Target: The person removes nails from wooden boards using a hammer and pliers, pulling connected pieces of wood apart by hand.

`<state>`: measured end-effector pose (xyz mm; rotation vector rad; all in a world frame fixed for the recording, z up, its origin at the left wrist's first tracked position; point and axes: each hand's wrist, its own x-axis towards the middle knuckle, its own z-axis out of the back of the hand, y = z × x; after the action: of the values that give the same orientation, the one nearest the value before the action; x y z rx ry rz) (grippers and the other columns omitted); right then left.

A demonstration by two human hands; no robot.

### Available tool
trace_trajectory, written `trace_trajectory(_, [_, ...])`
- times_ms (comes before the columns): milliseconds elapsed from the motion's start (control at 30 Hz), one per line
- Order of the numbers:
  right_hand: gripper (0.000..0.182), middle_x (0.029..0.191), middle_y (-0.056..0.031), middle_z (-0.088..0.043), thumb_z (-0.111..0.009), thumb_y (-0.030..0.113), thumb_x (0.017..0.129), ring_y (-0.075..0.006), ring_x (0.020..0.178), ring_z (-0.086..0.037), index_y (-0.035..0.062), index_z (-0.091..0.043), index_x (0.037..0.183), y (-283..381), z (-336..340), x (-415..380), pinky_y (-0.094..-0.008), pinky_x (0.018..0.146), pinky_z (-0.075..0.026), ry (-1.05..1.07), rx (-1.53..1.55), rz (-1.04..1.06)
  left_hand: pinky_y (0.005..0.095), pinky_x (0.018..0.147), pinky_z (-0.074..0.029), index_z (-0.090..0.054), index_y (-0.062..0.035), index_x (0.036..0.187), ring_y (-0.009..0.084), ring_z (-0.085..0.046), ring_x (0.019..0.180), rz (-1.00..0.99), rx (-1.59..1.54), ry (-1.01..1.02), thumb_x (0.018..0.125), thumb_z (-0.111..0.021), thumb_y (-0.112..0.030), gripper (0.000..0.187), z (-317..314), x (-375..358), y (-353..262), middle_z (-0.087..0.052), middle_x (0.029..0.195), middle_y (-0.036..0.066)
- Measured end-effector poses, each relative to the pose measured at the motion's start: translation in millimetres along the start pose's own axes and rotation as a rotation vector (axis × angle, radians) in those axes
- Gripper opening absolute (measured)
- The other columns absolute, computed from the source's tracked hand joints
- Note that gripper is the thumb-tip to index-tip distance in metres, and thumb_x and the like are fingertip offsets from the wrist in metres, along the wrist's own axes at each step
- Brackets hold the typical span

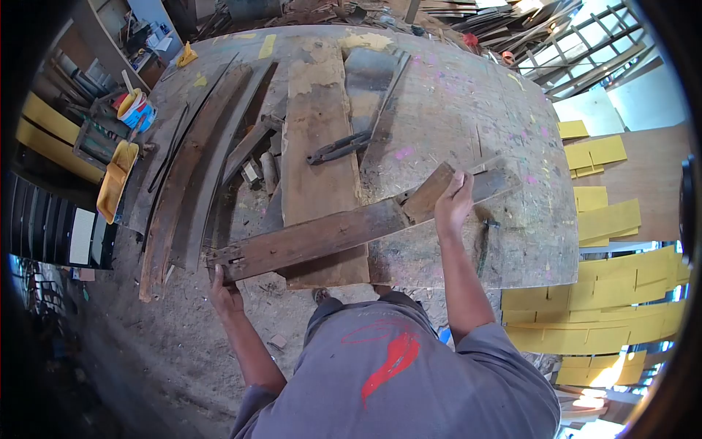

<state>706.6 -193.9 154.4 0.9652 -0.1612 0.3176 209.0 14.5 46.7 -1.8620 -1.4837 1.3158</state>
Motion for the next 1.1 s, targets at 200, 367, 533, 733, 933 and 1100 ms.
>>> trace_trajectory(200, [0.044, 0.106, -0.0299, -0.070, -0.041, 0.040, 0.113, -0.0530, 0.104, -0.065, 0.0036, -0.059, 0.128, -14.4, -18.7, -5.8, -0.0584, 0.089, -0.049, 0.042, -0.067, 0.056, 0.0350, 0.098, -0.057, -0.062, 0.0003, 0.136, 0.0220, -0.070, 0.112, 0.015, -0.039, 0.043, 0.098, -0.072, -0.010, 0.040, 22.9, 13.7, 28.1, -0.071, 0.128, 0.010])
trace_trajectory(367, [0.032, 0.106, -0.0265, -0.069, -0.047, 0.030, 0.113, -0.0508, 0.097, -0.065, 0.0045, -0.060, 0.127, -7.5, 5.4, -9.8, -0.0535, 0.085, -0.051, 0.066, -0.071, 0.291, 0.0351, 0.098, -0.056, -0.061, -0.0007, 0.138, 0.0222, -0.069, 0.113, 0.027, -0.011, 0.021, 0.099, -0.072, -0.009, 0.041, 21.4, 11.8, 29.2, -0.070, 0.128, 0.010])
trace_trajectory(533, [0.030, 0.122, -0.0217, -0.067, -0.055, 0.022, 0.107, -0.0423, 0.114, -0.061, 0.0030, -0.063, 0.128, 59.9, 56.6, -2.9, -0.0487, 0.100, -0.048, 0.042, -0.252, 0.671, 0.0347, 0.097, -0.057, -0.060, -0.0023, 0.139, 0.0215, -0.069, 0.112, 0.006, -0.014, 0.009, 0.100, -0.070, -0.008, 0.041, 22.0, 13.6, 33.4, -0.070, 0.127, 0.009])
trace_trajectory(733, [0.051, 0.140, -0.0223, -0.061, -0.055, 0.040, 0.106, -0.0379, 0.136, -0.052, 0.0003, -0.060, 0.138, -121.5, 109.2, 5.5, -0.0507, 0.115, -0.036, -0.084, -0.633, -0.082, 0.0347, 0.098, -0.056, -0.062, -0.0023, 0.136, 0.0205, -0.069, 0.110, 0.037, 0.016, -0.010, 0.099, -0.071, -0.007, 0.038, 25.4, 13.7, 32.7, -0.071, 0.125, 0.009])
trace_trajectory(933, [0.080, 0.158, -0.0305, -0.043, -0.055, 0.054, 0.101, -0.0457, 0.148, -0.039, 0.0015, -0.036, 0.159, -272.3, 122.4, -49.4, -0.0538, 0.124, -0.027, 0.219, -1.007, -0.463, 0.0331, 0.092, -0.058, -0.064, -0.0021, 0.132, 0.0190, -0.071, 0.106, 0.032, 0.011, 0.040, 0.097, -0.074, -0.008, 0.037, 30.2, 19.7, 31.4, -0.072, 0.122, 0.008])
trace_trajectory(1100, [0.065, 0.137, -0.0320, -0.060, -0.057, 0.048, 0.103, -0.0495, 0.128, -0.056, -0.0008, -0.048, 0.145, -258.0, 130.2, -47.0, -0.0540, 0.109, -0.043, 0.121, -0.641, -0.500, 0.0334, 0.092, -0.058, -0.066, -0.0025, 0.131, 0.0190, -0.072, 0.105, 0.094, 0.178, 0.083, 0.096, -0.077, -0.015, 0.039, 30.7, 22.2, 13.6, -0.073, 0.122, 0.007])
